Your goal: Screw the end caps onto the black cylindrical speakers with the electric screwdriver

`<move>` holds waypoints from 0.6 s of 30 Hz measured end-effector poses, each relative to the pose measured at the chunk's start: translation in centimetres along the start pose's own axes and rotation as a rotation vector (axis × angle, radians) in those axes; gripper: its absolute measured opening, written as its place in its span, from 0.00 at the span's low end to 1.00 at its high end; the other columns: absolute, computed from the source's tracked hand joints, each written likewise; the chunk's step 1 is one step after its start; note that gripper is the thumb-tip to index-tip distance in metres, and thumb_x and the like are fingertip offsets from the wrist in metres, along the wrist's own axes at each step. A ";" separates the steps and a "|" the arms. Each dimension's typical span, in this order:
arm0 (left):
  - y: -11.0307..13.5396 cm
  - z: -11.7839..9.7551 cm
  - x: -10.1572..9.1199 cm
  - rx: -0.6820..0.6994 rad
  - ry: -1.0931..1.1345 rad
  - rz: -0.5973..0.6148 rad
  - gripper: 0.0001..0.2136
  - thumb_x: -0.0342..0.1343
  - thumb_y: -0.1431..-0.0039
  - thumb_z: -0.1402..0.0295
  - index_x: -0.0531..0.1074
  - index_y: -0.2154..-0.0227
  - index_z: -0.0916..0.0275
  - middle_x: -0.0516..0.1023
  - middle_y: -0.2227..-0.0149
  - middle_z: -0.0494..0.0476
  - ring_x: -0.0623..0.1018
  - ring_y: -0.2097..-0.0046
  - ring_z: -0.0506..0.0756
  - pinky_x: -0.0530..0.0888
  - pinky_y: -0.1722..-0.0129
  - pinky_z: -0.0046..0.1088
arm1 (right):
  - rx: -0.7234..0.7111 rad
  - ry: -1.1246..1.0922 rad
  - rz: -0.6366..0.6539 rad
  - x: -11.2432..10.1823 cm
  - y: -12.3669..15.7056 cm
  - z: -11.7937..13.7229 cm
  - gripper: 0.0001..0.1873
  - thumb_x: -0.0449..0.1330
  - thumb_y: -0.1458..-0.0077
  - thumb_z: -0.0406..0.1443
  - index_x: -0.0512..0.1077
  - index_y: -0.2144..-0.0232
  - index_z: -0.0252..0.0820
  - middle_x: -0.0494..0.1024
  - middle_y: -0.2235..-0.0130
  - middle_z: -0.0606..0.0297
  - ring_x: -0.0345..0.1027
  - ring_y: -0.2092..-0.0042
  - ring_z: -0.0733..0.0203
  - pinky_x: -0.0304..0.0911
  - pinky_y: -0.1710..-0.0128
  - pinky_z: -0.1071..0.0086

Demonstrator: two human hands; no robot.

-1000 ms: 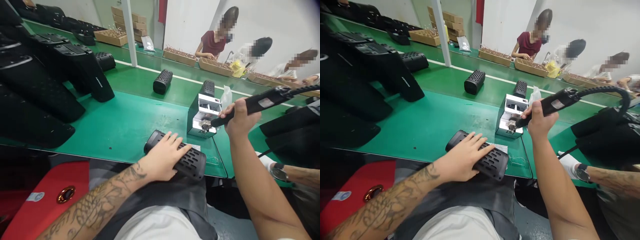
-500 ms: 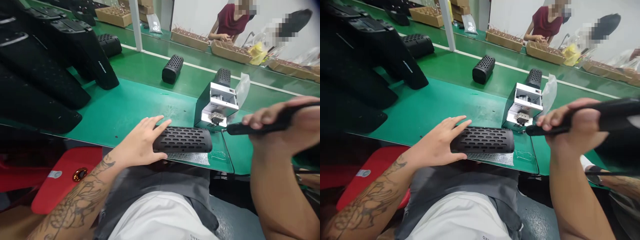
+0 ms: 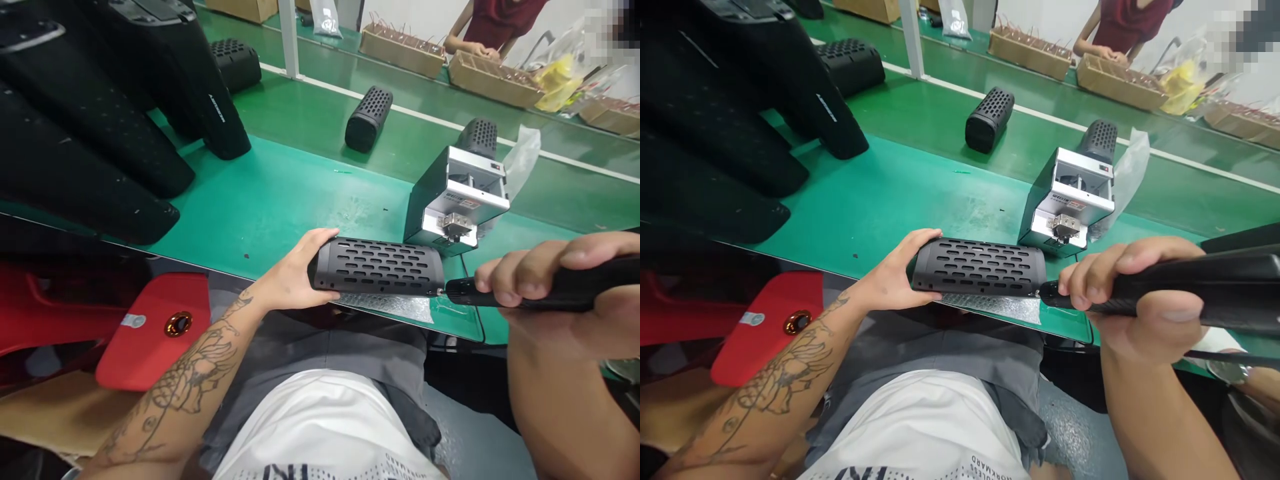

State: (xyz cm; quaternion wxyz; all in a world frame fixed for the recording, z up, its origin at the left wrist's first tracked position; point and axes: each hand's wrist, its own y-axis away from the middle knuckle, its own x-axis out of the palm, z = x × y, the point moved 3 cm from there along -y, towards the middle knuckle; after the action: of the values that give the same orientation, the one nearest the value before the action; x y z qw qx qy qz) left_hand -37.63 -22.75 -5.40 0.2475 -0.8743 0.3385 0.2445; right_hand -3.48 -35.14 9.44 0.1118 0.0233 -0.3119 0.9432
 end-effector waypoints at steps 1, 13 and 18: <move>0.0 0.0 0.0 0.010 0.003 -0.004 0.55 0.82 0.37 0.57 0.59 0.13 0.52 0.67 0.16 0.71 0.72 0.15 0.77 0.73 0.14 0.58 | -0.019 -0.019 0.041 0.2 0.0 0.0 0.19 0.84 0.38 0.53 0.88 0.65 0.48 0.77 0.81 0.67 0.63 0.87 0.54 0.75 0.85 0.56; -0.3 1.1 0.3 0.016 0.005 -0.011 0.55 0.83 0.40 0.54 0.60 0.15 0.54 0.69 0.18 0.73 0.74 0.18 0.79 0.76 0.16 0.58 | 0.019 -0.019 0.209 1.3 0.1 -0.4 0.11 0.76 0.43 0.37 0.77 0.69 0.50 0.69 0.84 0.74 0.55 0.90 0.58 0.68 0.87 0.59; -0.3 1.2 0.4 0.039 -0.001 -0.018 0.56 0.82 0.39 0.53 0.59 0.14 0.54 0.70 0.18 0.73 0.75 0.18 0.77 0.76 0.16 0.57 | 0.001 -0.025 0.256 1.2 0.0 -0.4 0.04 0.74 0.41 0.35 0.85 0.62 0.51 0.69 0.83 0.75 0.56 0.90 0.59 0.69 0.86 0.61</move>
State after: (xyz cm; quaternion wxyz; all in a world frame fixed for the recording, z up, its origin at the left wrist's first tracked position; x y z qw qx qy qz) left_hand -37.45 -22.01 -6.42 0.2667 -0.8722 0.3353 0.2360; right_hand -4.61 -34.62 9.25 -0.0136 -0.0051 -0.3131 0.9496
